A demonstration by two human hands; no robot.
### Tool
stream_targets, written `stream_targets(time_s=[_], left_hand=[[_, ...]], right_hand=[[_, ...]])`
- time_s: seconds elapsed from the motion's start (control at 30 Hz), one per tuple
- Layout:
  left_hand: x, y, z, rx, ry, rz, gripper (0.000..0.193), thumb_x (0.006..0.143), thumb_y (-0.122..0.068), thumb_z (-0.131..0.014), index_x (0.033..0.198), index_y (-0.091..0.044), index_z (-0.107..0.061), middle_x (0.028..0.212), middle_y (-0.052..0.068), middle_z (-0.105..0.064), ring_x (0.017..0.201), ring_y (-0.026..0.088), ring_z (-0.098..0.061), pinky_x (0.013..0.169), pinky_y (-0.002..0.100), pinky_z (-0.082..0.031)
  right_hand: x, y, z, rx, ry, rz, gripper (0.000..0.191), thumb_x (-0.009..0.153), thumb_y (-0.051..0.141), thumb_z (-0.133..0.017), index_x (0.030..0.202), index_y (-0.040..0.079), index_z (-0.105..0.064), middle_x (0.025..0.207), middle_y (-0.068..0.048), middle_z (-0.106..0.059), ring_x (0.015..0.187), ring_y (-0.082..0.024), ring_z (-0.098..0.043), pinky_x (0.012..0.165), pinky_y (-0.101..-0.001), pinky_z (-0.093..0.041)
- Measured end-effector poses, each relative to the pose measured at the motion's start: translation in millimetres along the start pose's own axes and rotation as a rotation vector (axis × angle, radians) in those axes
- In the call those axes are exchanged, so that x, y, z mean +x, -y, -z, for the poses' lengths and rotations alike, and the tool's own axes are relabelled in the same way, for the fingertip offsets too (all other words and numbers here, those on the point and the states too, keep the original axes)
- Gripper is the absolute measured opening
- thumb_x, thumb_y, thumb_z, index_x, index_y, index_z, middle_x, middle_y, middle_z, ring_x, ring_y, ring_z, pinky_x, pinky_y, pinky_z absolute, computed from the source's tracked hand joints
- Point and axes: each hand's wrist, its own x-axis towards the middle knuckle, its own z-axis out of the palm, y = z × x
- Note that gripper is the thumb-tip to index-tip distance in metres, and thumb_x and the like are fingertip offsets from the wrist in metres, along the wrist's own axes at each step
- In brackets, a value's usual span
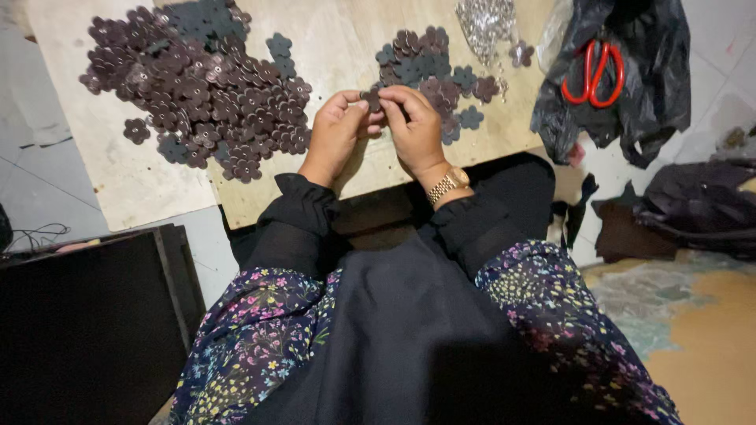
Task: The person sits at a low work table and assembles flower-shaped cut pieces, picking up dark flower cutouts one at a time and pressing them by hand onto a small central pin to build stacked flower components, placing finished stacks aside and reaching for more pieces from the pile.
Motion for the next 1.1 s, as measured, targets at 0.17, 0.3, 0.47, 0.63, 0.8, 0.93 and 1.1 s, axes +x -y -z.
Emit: stream_targets(time_s=[0.17, 0.3, 0.47, 0.63, 0.8, 0.93, 1.1], left_hand=[[-1, 12, -9, 0.098, -0.001, -0.102, 0.012, 0.104, -0.005, -0.061, 0.115, -0.001, -0.058, 0.091, 0.009, -0.071, 0.079, 0.013, -0.068, 0.070, 0.028, -0.057], [-12, 13, -18, 0.255, -0.028, -0.183, 0.011, 0.104, -0.004, -0.064, 0.111, -0.001, -0.056, 0.086, 0.006, -0.069, 0.075, 0.011, -0.066, 0.069, 0.027, -0.055], [-17, 8, -27, 0.592, -0.070, -0.300, 0.010, 0.103, -0.006, -0.064, 0.109, -0.001, -0.058, 0.085, 0.004, -0.070, 0.077, 0.008, -0.067, 0.071, 0.023, -0.055], [-20, 6, -30, 0.549, -0.053, -0.300, 0.011, 0.103, -0.007, -0.065, 0.109, -0.001, -0.059, 0.087, 0.002, -0.067, 0.078, 0.007, -0.067, 0.072, 0.024, -0.056], [-20, 7, -30, 0.576, -0.045, -0.277, 0.010, 0.103, -0.008, -0.065, 0.108, -0.001, -0.060, 0.087, 0.002, -0.069, 0.078, 0.007, -0.067, 0.073, 0.024, -0.055], [-19, 9, -29, 0.564, -0.036, -0.282, 0.009, 0.103, -0.008, -0.064, 0.107, -0.001, -0.060, 0.088, 0.002, -0.068, 0.080, 0.007, -0.067, 0.074, 0.024, -0.056], [-19, 10, -31, 0.662, -0.054, -0.290, 0.009, 0.103, -0.008, -0.065, 0.107, -0.001, -0.061, 0.087, 0.001, -0.067, 0.078, 0.006, -0.063, 0.072, 0.022, -0.053]], right_hand=[[-2, 4, 1, -0.147, -0.056, 0.060, 0.008, 0.097, 0.005, -0.071, 0.104, 0.005, -0.073, 0.106, -0.010, -0.072, 0.096, -0.022, -0.072, 0.083, -0.0319, -0.060], [-12, 11, 7, -0.152, -0.088, 0.115, 0.011, 0.097, 0.008, -0.072, 0.108, 0.005, -0.070, 0.111, -0.011, -0.067, 0.098, -0.022, -0.070, 0.082, -0.0327, -0.059], [-9, -11, 54, -0.072, -0.258, -0.018, 0.008, 0.104, 0.008, -0.065, 0.111, 0.005, -0.068, 0.111, -0.006, -0.067, 0.092, -0.015, -0.067, 0.077, -0.0281, -0.058], [8, -52, 151, -0.140, -0.527, -0.049, 0.010, 0.106, 0.005, -0.062, 0.114, 0.001, -0.067, 0.112, -0.008, -0.067, 0.099, -0.014, -0.068, 0.087, -0.0294, -0.058], [5, -65, 197, -0.498, -0.427, 0.000, 0.009, 0.103, 0.004, -0.069, 0.110, 0.000, -0.069, 0.113, -0.010, -0.068, 0.098, -0.017, -0.070, 0.084, -0.0272, -0.057], [10, -64, 203, -0.507, -0.555, -0.006, 0.006, 0.097, 0.003, -0.071, 0.102, 0.001, -0.072, 0.118, -0.012, -0.064, 0.082, -0.018, -0.062, 0.070, -0.0272, -0.052], [21, -56, 183, -0.196, -0.437, -0.101, 0.012, 0.100, 0.002, -0.065, 0.110, 0.006, -0.069, 0.104, -0.011, -0.066, 0.087, -0.021, -0.065, 0.077, -0.0315, -0.055]])
